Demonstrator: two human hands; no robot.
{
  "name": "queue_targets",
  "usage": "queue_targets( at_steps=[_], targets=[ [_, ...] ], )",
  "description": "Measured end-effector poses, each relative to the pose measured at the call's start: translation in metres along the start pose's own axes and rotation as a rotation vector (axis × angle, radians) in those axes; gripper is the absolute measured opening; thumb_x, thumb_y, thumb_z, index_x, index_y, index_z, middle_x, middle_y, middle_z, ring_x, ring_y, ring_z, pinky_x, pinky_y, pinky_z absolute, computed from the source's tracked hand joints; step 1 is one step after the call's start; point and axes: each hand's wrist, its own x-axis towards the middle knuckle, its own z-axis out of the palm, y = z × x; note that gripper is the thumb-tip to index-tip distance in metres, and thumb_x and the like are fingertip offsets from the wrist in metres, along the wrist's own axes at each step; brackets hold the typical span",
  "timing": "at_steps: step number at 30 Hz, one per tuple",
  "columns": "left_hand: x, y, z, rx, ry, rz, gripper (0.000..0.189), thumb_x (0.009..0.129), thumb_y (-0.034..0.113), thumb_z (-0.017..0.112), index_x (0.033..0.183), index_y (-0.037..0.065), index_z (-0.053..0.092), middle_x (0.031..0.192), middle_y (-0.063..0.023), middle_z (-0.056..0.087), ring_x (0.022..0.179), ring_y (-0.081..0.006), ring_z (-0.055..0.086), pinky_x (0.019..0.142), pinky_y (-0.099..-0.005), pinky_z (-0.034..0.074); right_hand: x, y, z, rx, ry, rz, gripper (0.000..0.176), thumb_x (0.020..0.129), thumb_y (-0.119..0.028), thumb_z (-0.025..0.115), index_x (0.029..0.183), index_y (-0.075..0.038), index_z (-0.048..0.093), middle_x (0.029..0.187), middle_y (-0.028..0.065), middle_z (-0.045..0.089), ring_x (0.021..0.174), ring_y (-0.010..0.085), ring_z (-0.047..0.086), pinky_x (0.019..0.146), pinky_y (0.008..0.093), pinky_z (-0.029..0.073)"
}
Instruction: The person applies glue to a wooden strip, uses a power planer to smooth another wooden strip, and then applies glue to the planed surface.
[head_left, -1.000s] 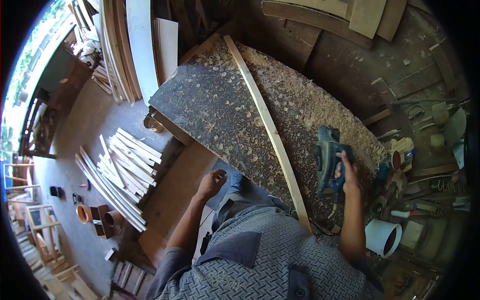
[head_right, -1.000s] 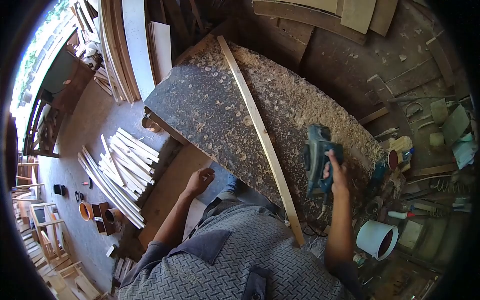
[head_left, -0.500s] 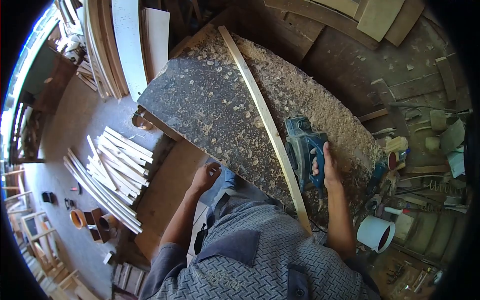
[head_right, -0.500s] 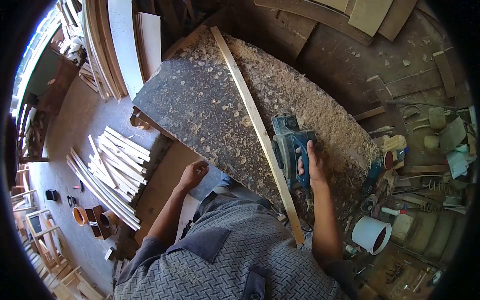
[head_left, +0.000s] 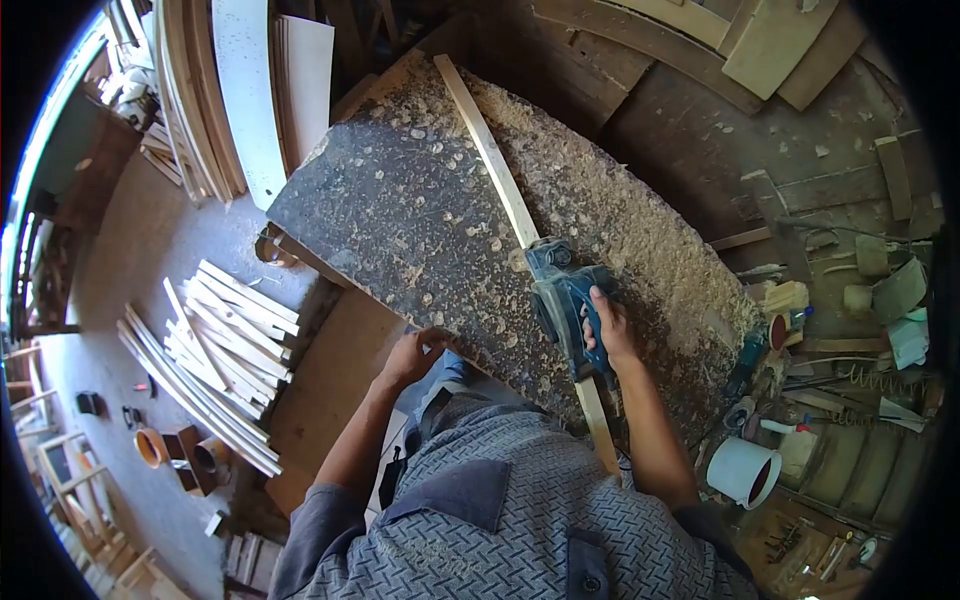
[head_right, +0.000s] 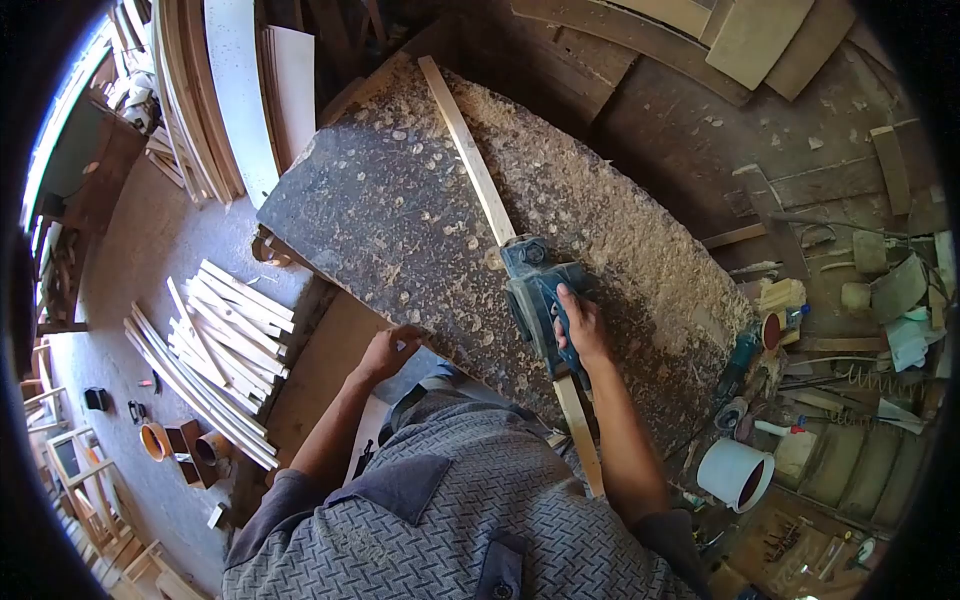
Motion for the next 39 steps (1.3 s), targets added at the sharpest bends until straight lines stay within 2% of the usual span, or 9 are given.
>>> queue_targets(
  at_steps=[14,19,20,25,27,29,32,35,39],
  targets=[
    [0.000,-0.005,-0.001,0.019,-0.074,0.002,0.026,0.092,0.022,0.065,0.112,0.006,0.069,0.104,-0.0141,0.072,0.095,-0.0271,0.069,0.082,-0.0396,0.053,0.037,-0.020,0.019,-0.027,0.005,-0.021,0.062,0.090,-0.064,0.058,0.078,-0.003,0.059,0.055,0.0033,0.052,0.042,0.0116,0.049,0.040,0.0263,0.038],
    [0.005,0.009,0.004,-0.021,-0.075,0.002,0.025,0.091,0.026,0.062,0.107,0.008,0.070,0.090,-0.0160,0.072,0.085,-0.0348,0.069,0.076,-0.0422,0.053,0.021,-0.033,0.010,0.044,0.039,-0.104,0.057,0.091,-0.059,0.063,0.090,-0.001,0.066,0.057,0.0010,0.051,0.046,0.0098,0.047,0.044,0.0245,0.038],
    [0.009,0.015,0.006,-0.024,-0.085,0.009,0.025,0.091,0.026,0.062,0.107,0.008,0.070,0.090,-0.0160,0.072,0.085,-0.0348,0.069,0.076,-0.0422,0.053,0.010,-0.029,-0.006,0.042,0.018,-0.110,0.052,0.092,-0.052,0.065,0.099,-0.001,0.068,0.059,-0.0002,0.051,0.048,0.0087,0.047,0.046,0.0248,0.038],
    [0.033,0.057,0.056,0.117,-0.263,0.161,0.030,0.091,0.030,0.061,0.116,0.013,0.067,0.103,-0.0156,0.071,0.095,-0.0346,0.068,0.083,-0.0454,0.054,-0.088,-0.010,-0.093,-0.032,0.129,-0.123,0.048,0.092,-0.046,0.067,0.106,0.000,0.068,0.059,-0.0003,0.052,0.047,0.0084,0.046,0.046,0.0258,0.037],
    [0.042,0.077,0.089,0.189,-0.380,0.440,0.032,0.091,0.027,0.062,0.118,0.010,0.066,0.107,-0.0164,0.068,0.098,-0.0349,0.066,0.084,-0.0449,0.053,-0.134,0.003,-0.126,-0.013,0.223,-0.101,0.050,0.096,-0.049,0.060,0.104,-0.001,0.067,0.059,0.0008,0.052,0.046,0.0094,0.046,0.045,0.0266,0.038],
    [0.041,0.095,0.130,0.263,-0.307,0.676,0.037,0.089,0.023,0.062,0.123,0.010,0.063,0.127,-0.0167,0.059,0.105,-0.0362,0.063,0.088,-0.0460,0.053,-0.178,0.022,-0.157,0.013,0.322,-0.084,0.055,0.098,-0.053,0.053,0.105,0.000,0.065,0.059,0.0024,0.052,0.045,0.0110,0.047,0.044,0.0278,0.039],
    [0.038,0.132,0.178,0.466,-0.394,0.821,0.044,0.086,0.023,0.065,0.128,0.011,0.059,0.136,-0.0142,0.051,0.110,-0.0345,0.061,0.089,-0.0462,0.053,-0.240,0.045,-0.188,0.029,0.509,-0.009,0.058,0.099,-0.057,0.049,0.105,-0.001,0.062,0.058,0.0043,0.051,0.044,0.0134,0.047,0.043,0.0287,0.039],
    [0.045,0.129,0.225,0.745,-0.487,0.847,0.047,0.085,0.021,0.065,0.131,0.014,0.057,0.132,-0.0104,0.051,0.112,-0.0299,0.060,0.087,-0.0472,0.054,-0.298,0.080,-0.221,0.066,0.673,0.044,0.057,0.097,-0.059,0.050,0.098,-0.002,0.060,0.058,0.0048,0.052,0.043,0.0143,0.047,0.042,0.0290,0.039],
    [0.038,0.136,0.226,0.861,-0.364,0.898,0.041,0.089,0.018,0.060,0.130,0.017,0.057,0.128,-0.0072,0.052,0.114,-0.0275,0.057,0.094,-0.0433,0.048,-0.366,0.123,-0.249,0.093,0.855,0.134,0.056,0.097,-0.059,0.051,0.095,-0.004,0.058,0.058,0.0049,0.052,0.043,0.0143,0.047,0.041,0.0292,0.038]
  ],
)
